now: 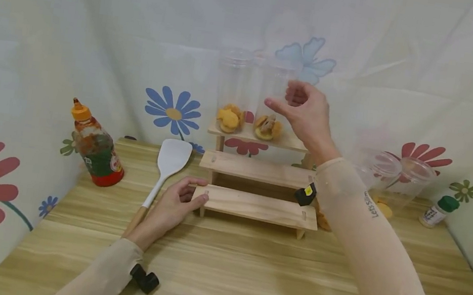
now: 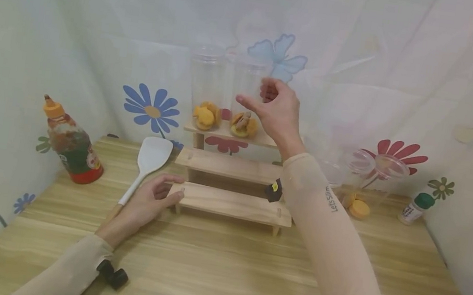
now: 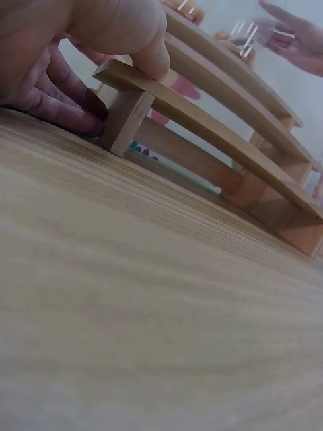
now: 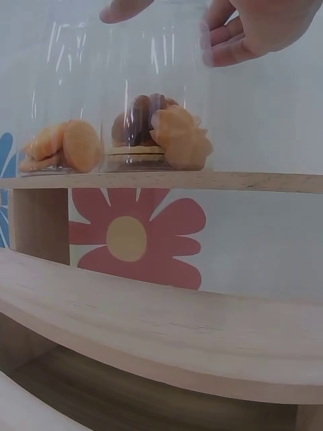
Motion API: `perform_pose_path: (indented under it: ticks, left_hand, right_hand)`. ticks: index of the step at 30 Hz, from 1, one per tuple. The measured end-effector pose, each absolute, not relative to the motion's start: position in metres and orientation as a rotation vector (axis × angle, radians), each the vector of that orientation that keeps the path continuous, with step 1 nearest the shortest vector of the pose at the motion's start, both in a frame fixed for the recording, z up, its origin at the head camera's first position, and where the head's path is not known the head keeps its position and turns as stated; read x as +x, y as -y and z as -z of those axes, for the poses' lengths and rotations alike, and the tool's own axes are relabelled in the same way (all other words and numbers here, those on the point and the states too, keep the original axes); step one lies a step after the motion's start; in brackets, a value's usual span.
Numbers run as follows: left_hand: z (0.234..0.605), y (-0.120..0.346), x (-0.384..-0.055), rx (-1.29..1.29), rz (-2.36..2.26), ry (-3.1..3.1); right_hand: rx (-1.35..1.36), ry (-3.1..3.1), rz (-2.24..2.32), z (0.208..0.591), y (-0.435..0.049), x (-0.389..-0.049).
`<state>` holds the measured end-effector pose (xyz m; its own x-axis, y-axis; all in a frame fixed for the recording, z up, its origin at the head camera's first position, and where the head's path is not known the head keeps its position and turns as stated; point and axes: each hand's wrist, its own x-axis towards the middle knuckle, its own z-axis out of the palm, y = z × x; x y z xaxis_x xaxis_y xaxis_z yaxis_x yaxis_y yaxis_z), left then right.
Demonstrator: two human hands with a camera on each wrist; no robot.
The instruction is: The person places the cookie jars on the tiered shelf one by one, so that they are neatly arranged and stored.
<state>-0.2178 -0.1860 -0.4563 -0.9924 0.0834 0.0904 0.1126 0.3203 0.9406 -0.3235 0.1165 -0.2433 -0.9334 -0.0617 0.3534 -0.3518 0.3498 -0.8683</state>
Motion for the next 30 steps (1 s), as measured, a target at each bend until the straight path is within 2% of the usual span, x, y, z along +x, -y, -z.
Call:
perform_pose_path:
  ticks: [11,30]
  left_hand:
    - [0.455,0.183,-0.219,-0.209,1.814,2.527]
    - [0.457,0.184,-0.218,-0.232,1.844,2.497]
  right_hand:
    - [0.258,2.406,-1.572,0.247,-0.118,-0.325]
    - [0.268,2.42,-1.539,0.248,-0.125,-0.313]
